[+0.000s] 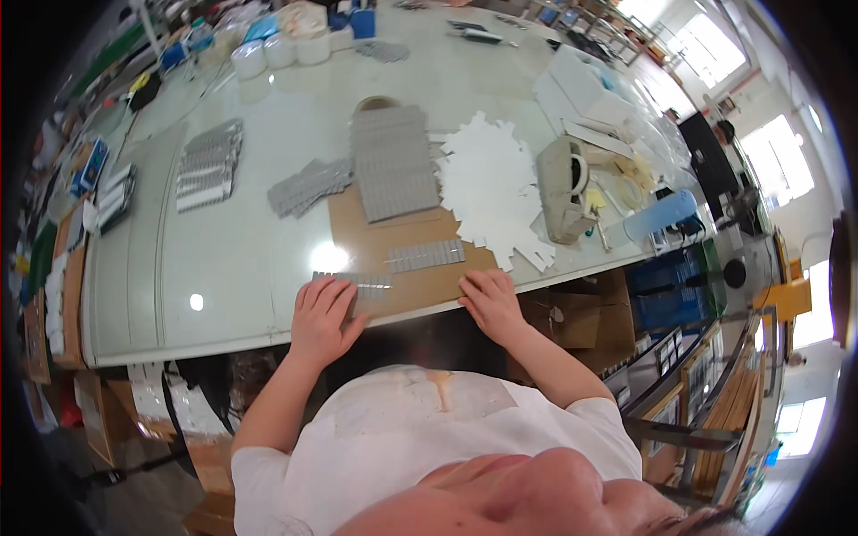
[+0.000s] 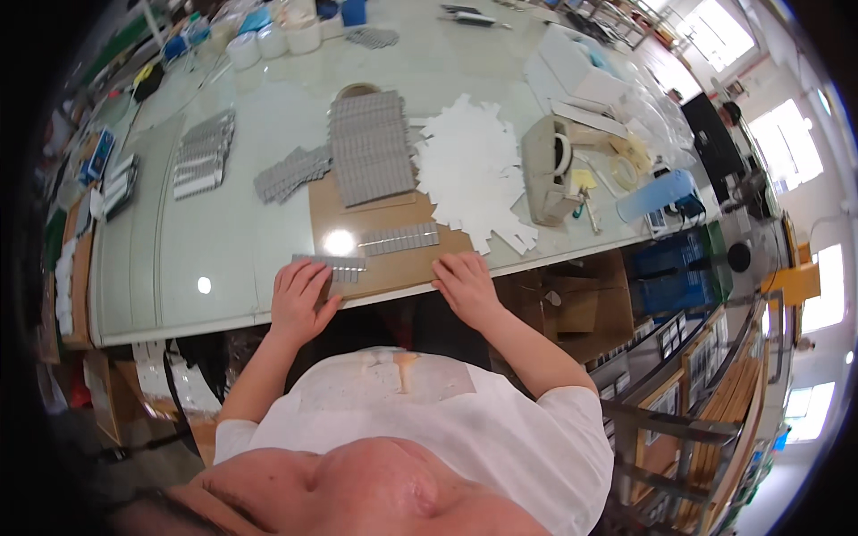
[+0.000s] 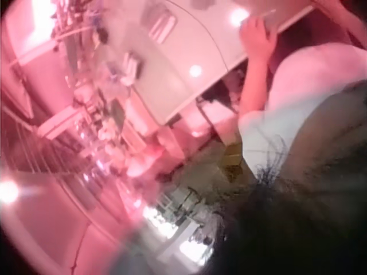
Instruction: Assembling small grey rectangular components onto white adhesive strips on a workbench in a factory.
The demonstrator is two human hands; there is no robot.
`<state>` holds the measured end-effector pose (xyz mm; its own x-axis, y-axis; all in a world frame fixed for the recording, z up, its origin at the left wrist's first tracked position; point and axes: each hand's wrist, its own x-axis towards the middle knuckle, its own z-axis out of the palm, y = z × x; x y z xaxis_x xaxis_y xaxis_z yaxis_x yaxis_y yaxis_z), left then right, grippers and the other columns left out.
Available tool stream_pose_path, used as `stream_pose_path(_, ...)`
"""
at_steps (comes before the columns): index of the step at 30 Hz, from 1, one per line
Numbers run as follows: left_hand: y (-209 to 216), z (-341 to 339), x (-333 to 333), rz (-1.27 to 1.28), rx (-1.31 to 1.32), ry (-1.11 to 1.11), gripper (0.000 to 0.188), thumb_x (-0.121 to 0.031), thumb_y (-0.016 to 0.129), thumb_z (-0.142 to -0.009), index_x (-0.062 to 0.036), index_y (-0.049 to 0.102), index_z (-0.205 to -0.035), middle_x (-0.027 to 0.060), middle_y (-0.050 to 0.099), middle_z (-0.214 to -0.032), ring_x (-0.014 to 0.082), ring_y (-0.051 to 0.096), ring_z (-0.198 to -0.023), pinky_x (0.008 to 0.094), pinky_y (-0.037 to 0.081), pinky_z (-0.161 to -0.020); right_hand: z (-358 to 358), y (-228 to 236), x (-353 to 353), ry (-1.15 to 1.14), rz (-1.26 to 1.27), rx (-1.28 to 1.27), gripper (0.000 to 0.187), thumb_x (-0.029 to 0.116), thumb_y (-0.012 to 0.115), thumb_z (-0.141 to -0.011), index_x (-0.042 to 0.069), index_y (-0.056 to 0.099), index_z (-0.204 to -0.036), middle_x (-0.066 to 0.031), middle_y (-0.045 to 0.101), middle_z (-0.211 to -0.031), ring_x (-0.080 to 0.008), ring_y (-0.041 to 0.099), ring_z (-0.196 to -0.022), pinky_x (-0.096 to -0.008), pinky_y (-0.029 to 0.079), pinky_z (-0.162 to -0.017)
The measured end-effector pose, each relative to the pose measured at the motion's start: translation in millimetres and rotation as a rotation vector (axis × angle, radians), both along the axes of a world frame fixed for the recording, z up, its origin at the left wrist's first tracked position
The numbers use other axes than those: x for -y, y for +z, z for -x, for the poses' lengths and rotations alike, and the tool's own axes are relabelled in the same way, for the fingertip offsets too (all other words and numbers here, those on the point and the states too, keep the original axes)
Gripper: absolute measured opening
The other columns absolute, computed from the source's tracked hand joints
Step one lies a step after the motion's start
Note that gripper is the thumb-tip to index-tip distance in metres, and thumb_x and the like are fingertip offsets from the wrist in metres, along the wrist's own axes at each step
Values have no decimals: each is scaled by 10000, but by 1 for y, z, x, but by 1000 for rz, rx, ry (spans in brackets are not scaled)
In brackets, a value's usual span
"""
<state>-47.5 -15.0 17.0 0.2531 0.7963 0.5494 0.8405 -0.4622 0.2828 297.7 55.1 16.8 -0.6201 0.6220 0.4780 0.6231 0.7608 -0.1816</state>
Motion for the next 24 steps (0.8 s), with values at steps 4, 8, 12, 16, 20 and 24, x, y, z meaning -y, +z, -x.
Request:
stream_pose_path(4,-2,-5,0,-20,1,-25,436,-252,775,-814,-44,686,-1186,109,656,-1214,346,575,-1192,483,448,-1025,-6,-17,4,16,-24,-112,328,111,792,-820,72,685,-1127,-74,640,-1164,-313,582,-1056,-454,464,-914)
stream_pose_path(8,-5,-9,-4,-27,-28,-23,406,-228,781,-810,-38,693,-1158,111,668,-1178,340,598,-1154,475,460,-1008,-12,-23,6,45,-22,-207,244,59,756,-807,65,680,-1039,-81,649,-1095,-306,596,-1011,-454,483,-900)
stream_pose_path(12,-10,-3,7,-46,-48,32,397,-194,781,-806,-36,694,-1159,129,668,-1177,363,596,-1145,477,466,-1002,-31,-10,18,-82,42,-215,203,42,728,-783,116,670,-962,-68,647,-951,-335,604,-881,-453,463,-787)
stream_pose_path(16,-6,-8,-5,-21,-40,35,419,-221,799,-792,-49,695,-1160,115,666,-1186,342,597,-1145,467,476,-997,-86,0,16,-579,73,77,219,171,592,-892,97,659,-697,-196,611,-654,-411,637,-655,-545,481,-605)
stream_pose_path(20,-3,-11,-12,-34,-8,26,438,-251,812,-774,-56,699,-1150,93,666,-1187,323,599,-1142,457,476,-1003,-201,-51,18,-831,-260,-128,165,141,650,-960,68,729,-1086,-137,732,-993,-358,679,-893,-474,522,-785)
stream_pose_path(24,5,-8,-5,38,-59,42,615,-337,822,-768,-50,643,-1282,107,608,-1342,326,554,-1270,482,432,-1086,-215,-81,27,-810,-245,-143,243,87,657,-957,23,693,-1188,-164,706,-1139,-363,658,-1019,-445,516,-869)
